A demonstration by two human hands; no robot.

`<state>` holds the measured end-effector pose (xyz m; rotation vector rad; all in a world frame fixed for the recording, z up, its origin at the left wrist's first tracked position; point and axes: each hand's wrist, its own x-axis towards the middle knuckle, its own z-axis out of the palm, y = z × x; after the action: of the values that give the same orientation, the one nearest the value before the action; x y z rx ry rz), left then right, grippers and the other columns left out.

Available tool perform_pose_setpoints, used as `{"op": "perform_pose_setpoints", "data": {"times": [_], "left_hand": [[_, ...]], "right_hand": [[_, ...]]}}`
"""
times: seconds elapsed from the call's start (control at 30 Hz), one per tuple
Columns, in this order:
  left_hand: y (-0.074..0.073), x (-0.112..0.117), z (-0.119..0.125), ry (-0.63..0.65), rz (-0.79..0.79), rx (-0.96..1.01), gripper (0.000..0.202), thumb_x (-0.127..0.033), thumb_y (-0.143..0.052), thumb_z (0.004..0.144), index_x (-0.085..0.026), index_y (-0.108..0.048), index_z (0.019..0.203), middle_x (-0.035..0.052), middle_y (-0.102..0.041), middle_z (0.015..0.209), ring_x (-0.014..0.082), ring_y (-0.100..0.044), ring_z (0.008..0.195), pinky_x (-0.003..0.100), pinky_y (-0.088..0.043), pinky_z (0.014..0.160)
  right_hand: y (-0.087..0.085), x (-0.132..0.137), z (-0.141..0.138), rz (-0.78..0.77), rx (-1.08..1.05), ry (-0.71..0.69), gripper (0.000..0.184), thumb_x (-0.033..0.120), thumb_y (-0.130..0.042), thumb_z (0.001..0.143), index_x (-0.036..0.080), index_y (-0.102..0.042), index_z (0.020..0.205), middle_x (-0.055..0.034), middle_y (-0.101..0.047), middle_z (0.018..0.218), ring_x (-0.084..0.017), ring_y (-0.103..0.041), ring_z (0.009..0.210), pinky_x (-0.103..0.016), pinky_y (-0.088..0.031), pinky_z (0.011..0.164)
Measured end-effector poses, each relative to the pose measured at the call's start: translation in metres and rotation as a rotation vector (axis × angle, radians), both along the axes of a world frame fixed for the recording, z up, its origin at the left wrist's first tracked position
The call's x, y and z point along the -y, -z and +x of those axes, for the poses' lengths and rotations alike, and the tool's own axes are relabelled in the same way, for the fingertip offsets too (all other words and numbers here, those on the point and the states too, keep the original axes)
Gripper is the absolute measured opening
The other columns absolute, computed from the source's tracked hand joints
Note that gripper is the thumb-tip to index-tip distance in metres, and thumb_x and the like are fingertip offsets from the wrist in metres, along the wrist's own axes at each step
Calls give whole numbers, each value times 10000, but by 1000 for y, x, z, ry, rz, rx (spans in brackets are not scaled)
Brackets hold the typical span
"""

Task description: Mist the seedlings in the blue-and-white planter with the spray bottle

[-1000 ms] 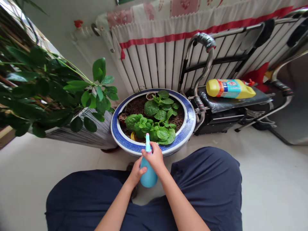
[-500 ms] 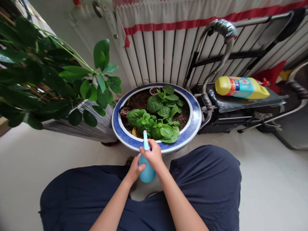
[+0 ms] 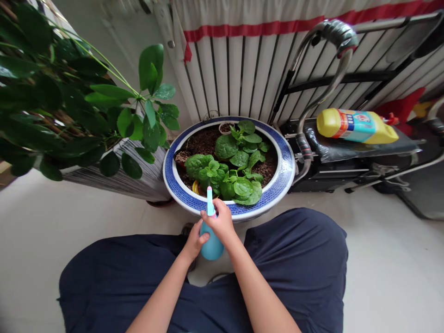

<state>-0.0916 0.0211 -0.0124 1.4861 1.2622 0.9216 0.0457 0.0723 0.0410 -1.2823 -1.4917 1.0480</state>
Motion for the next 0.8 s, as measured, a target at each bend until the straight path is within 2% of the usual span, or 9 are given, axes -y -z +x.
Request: {"op": "perform_pose_setpoints", "data": {"times": [0.13,0.3,0.4,0.5,0.6,0.8], "left_hand": [[-6,-2,2,5,-31,62,666,-613,-511,789,-135,-608,1243,120,-688,1138,294,-625,1007,400,-462,948],[-15,-2,7,-8,-62,156,644,-586,-549,791,-128,-599,1241,113,-683,1157,282,-626,1026,398,-450,984],[-16,-2,11,-11,-51,181,630,-579,-548,805,-132,-590,1246,113,-678,1178,288,-618,1061,401,-444,994],[-15,-3,13,-8,-43,188,625,-583,-539,818,-132,-589,1248,116,-670,1199,296,-608,1095,404,-437,1006],[-15,-5,11,9,-41,193,619,-589,-542,819,-125,-603,1225,119,-678,1172,298,-613,1079,408,-438,1001],[-16,-7,7,33,-34,167,559,-567,-535,840,-124,-636,1164,103,-693,1100,257,-625,942,388,-444,965]], "right_hand": [[3,1,-1,2,3,35,230,428,-626,764,206,-579,800,-11,-584,744,-175,-531,690,-294,-425,646],[10,-2,-1,-16,-67,68,377,448,-651,734,206,-619,1021,-85,-665,1008,-244,-616,910,-360,-489,784],[11,-4,0,-43,-92,43,424,460,-654,731,204,-613,1067,-97,-670,1061,-258,-625,957,-378,-496,823],[8,-3,1,-61,-83,73,420,456,-658,719,191,-618,1042,-96,-674,1017,-252,-625,911,-370,-499,796],[4,0,1,-53,-56,148,335,447,-649,727,191,-624,942,-73,-665,904,-230,-605,824,-347,-486,744],[-1,5,2,-40,-37,180,243,432,-634,750,199,-616,817,-28,-629,746,-191,-560,698,-311,-445,669]]}}
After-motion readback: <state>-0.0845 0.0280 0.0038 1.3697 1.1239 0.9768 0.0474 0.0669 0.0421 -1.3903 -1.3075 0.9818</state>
